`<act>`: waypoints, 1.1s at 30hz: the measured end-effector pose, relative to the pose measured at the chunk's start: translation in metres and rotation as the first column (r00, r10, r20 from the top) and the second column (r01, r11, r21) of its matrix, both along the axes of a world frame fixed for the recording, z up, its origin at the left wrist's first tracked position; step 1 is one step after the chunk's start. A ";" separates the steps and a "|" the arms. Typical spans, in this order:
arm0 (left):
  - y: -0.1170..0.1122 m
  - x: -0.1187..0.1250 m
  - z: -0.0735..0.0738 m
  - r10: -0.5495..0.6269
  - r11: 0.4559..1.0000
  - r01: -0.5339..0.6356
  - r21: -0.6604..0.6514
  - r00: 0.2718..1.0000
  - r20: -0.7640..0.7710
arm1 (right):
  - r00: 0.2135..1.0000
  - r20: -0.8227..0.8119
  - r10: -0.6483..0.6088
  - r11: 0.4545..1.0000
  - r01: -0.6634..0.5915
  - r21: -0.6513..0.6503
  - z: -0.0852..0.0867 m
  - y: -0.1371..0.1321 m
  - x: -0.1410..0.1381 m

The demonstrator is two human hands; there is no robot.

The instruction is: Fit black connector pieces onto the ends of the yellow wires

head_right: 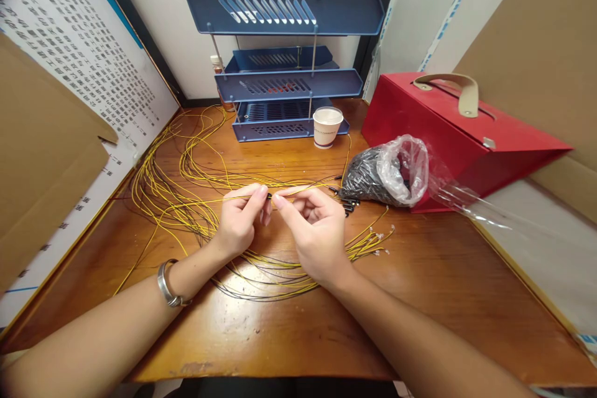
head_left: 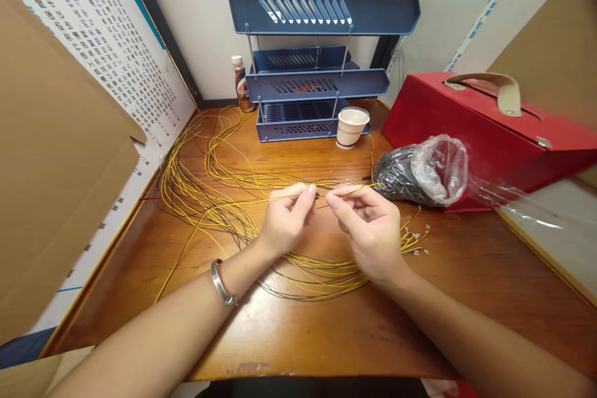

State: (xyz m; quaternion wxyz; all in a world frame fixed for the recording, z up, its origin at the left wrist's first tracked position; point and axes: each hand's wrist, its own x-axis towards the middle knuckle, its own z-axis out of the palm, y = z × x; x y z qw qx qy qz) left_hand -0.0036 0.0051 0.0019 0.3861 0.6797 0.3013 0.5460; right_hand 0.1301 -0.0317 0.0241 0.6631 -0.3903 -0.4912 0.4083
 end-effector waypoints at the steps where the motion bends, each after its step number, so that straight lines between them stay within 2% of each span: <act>1: 0.000 0.000 0.000 -0.001 1.000 0.001 0.002 1.000 0.001 | 1.000 0.007 0.000 1.000 0.000 -0.009 -0.001 0.000 0.000; 7: 0.000 0.000 -0.002 -0.032 0.999 0.032 -0.008 0.999 -0.002 | 0.994 0.107 0.012 0.996 -0.003 -0.087 -0.006 0.002 0.001; 10: -0.001 0.000 -0.002 -0.032 0.999 0.032 -0.021 0.999 -0.001 | 0.994 0.107 0.022 0.994 -0.011 -0.105 -0.004 0.001 0.001; 17: -0.002 -0.001 0.001 0.019 1.000 -0.019 -0.004 0.999 -0.029 | 1.000 -0.022 -0.004 0.999 0.005 0.053 0.004 -0.004 -0.002; 23: -0.002 -0.001 -0.001 0.020 1.000 -0.020 0.004 1.000 -0.023 | 0.993 0.115 -0.018 0.999 0.022 -0.031 -0.005 -0.002 -0.001; 33: -0.002 0.000 0.002 0.067 0.998 -0.067 -0.006 0.997 -0.044 | 0.982 0.181 -0.063 0.998 0.061 0.017 -0.008 -0.003 0.001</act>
